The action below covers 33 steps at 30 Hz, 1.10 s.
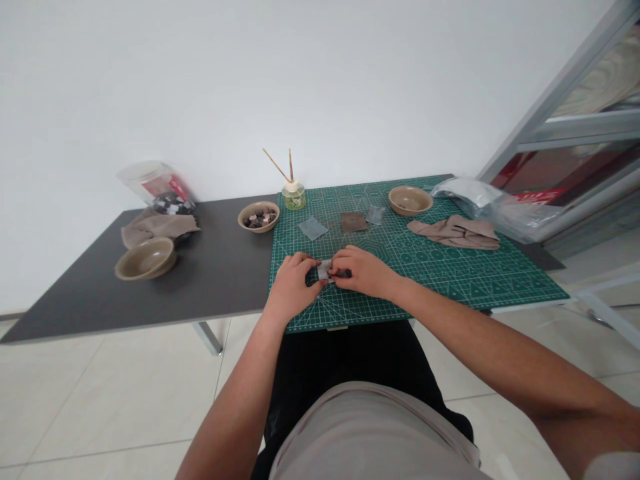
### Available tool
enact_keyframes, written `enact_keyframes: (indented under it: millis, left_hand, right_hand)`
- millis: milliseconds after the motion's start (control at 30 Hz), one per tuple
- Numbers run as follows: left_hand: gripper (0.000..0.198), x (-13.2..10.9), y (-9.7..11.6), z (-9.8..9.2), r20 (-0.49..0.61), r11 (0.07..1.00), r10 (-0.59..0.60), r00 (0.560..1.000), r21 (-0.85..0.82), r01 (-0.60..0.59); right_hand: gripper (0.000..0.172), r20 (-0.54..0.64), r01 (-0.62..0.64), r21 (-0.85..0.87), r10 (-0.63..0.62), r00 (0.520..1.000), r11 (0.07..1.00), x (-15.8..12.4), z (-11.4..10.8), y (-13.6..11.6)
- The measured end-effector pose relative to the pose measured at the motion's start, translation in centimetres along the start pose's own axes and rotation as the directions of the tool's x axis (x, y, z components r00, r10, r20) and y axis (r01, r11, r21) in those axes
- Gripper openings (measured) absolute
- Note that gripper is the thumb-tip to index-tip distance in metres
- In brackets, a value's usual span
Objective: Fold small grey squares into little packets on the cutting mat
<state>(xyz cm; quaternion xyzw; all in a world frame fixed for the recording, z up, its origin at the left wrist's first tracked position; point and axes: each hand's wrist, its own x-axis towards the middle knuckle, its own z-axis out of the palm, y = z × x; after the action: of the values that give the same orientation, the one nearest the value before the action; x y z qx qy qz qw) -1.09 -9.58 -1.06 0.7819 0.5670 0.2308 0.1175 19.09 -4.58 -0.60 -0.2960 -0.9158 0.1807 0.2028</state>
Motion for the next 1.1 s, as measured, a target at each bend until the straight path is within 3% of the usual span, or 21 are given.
enact_keyframes:
  millis: [200,400,533,667,900,1100]
  left_hand:
    - [0.029,-0.1,0.3,0.1,-0.009,0.999,0.005,1.0,0.037,-0.004]
    - [0.026,-0.1,0.3,0.0,-0.003,1.0,0.001,1.0,0.023,-0.001]
    - [0.028,-0.2,0.2,0.1,-0.007,0.999,0.008,1.0,0.034,-0.007]
    - [0.03,-0.2,0.2,0.1,-0.011,0.999,0.009,1.0,0.039,-0.008]
    - [0.025,-0.2,0.3,0.0,-0.014,0.999,0.016,1.0,0.037,-0.016]
    - [0.029,-0.2,0.3,0.0,-0.01,0.999,0.011,1.0,0.049,-0.01]
  right_hand:
    - [0.002,-0.081,-0.069,-0.036,0.066,0.995,0.997,0.3,0.3,0.9]
    - [0.005,-0.035,0.027,-0.009,-0.027,0.999,1.0,0.6,0.6,-0.6]
    - [0.007,-0.018,-0.009,-0.049,0.008,1.0,0.999,-0.2,-0.2,-0.1]
    - [0.004,-0.071,-0.07,-0.08,0.064,0.995,0.994,0.1,-0.1,1.0]
    - [0.004,-0.022,0.033,-0.008,-0.034,0.999,0.999,0.7,0.7,-0.4]
    - [0.006,-0.02,-0.041,-0.054,0.04,0.999,0.998,-0.3,-0.4,0.2]
